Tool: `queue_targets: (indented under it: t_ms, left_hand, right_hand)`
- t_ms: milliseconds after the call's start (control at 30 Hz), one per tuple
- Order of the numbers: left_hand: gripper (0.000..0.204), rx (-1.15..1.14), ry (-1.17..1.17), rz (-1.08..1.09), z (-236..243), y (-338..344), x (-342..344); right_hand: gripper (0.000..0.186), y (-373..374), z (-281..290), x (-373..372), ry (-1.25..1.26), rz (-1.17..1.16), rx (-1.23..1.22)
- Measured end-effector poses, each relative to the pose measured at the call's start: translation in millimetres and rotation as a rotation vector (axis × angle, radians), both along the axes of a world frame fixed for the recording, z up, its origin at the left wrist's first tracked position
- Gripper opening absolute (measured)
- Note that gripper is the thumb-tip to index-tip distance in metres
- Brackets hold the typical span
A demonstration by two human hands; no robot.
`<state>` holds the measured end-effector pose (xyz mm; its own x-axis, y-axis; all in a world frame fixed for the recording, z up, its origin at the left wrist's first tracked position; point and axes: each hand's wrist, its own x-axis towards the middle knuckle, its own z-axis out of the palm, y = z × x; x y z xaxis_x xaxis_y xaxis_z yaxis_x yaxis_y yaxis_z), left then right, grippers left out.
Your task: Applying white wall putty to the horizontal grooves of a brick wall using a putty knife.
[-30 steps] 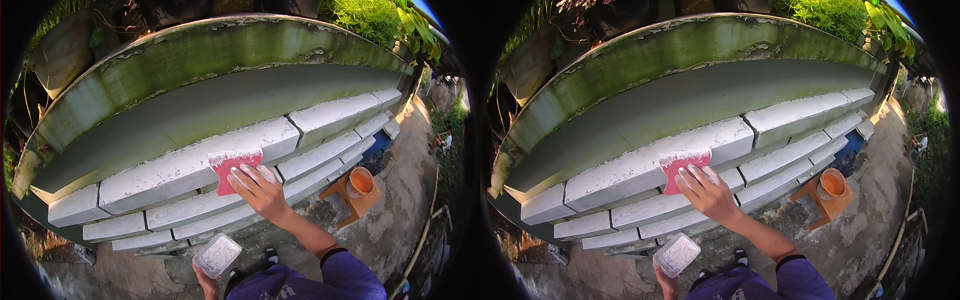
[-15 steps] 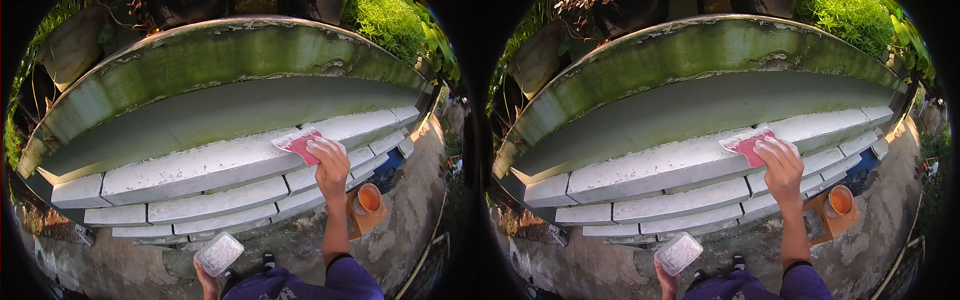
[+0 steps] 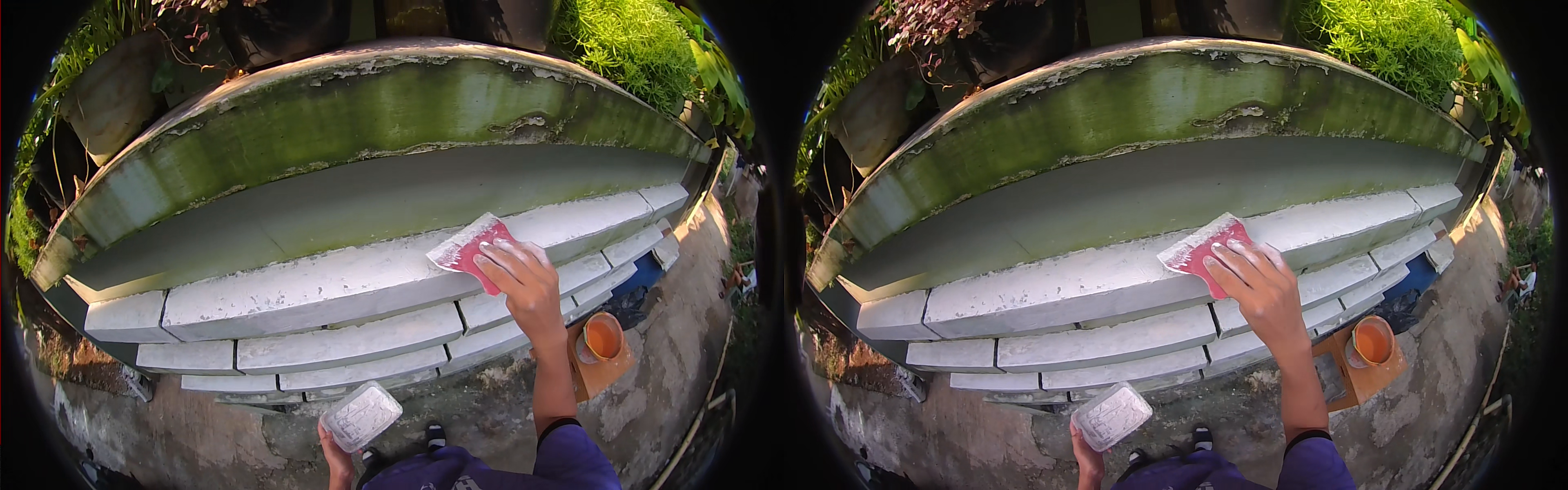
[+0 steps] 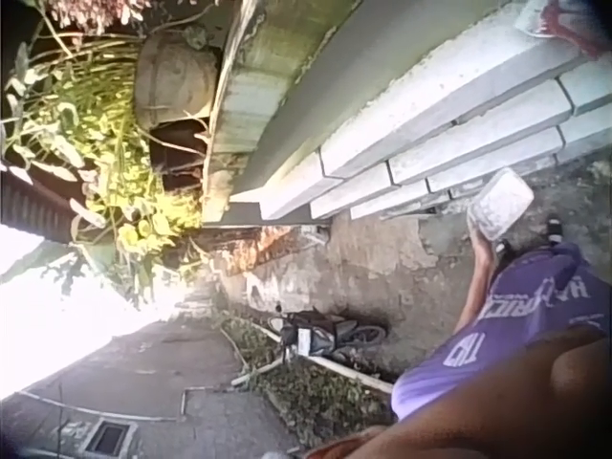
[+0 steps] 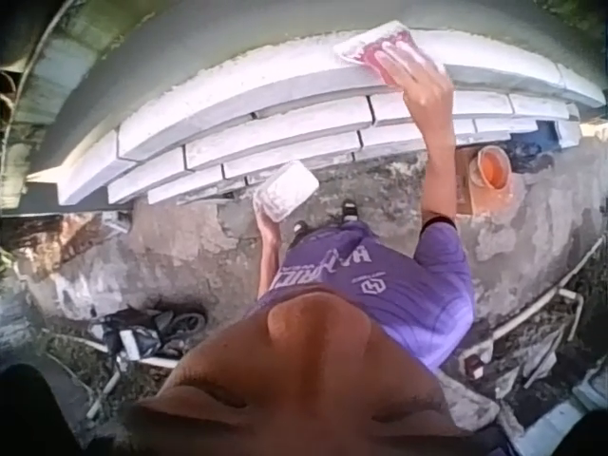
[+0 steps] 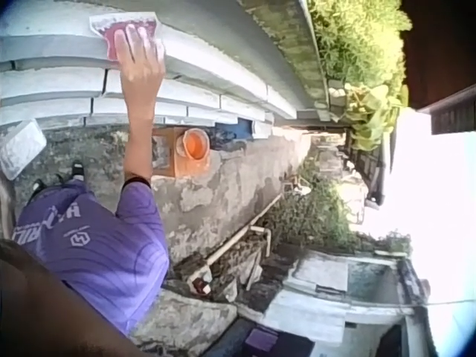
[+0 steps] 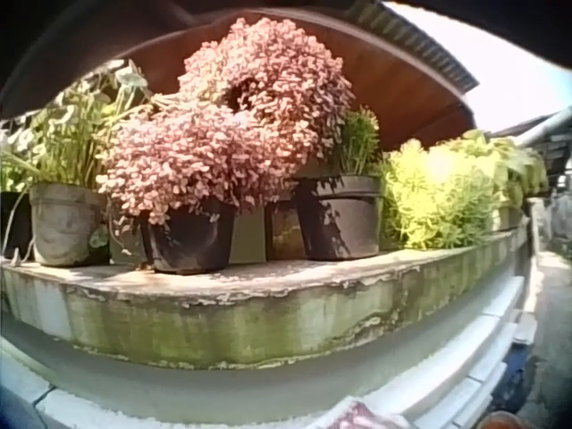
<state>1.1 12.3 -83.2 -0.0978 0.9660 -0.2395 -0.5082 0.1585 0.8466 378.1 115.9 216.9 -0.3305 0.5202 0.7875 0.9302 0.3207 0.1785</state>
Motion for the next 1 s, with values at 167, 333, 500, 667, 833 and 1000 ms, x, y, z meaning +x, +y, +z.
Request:
queue_targets:
  t_ms: [167, 333, 500, 667, 833, 1000]
  left_hand:
    - [0.061, -0.003, 0.003, -0.007, 7.2, 2.3, 4.3]
    - [0.061, -0.004, 0.02, 0.032, 5.5, -4.4, 5.4]
    - [0.062, -0.007, 0.011, -0.038, 3.8, -4.6, 5.4]
    - [0.064, -0.015, 0.023, -0.057, 0.2, -5.6, -4.0]
    - [0.066, -0.044, 0.055, -0.066, 0.2, -10.2, -13.4]
    - [0.064, -0.054, 0.046, -0.065, -3.7, -9.4, -21.3]
  right_hand:
    - [0.037, 16.7, -12.3, -10.1, -0.057, 0.065, -0.172]
    - [0.036, -12.6, 2.3, -12.7, -0.006, 0.02, -0.187]
    - [0.025, 28.8, -1.3, -33.6, -0.007, -0.084, -0.012]
    - [0.026, 22.5, -0.5, -35.3, 0.025, -0.051, -0.143]
    - [0.037, -14.7, 23.3, -31.7, 0.113, -0.044, -0.222]
    - [0.049, 19.2, 4.0, -51.5, 0.129, -0.015, -0.226]
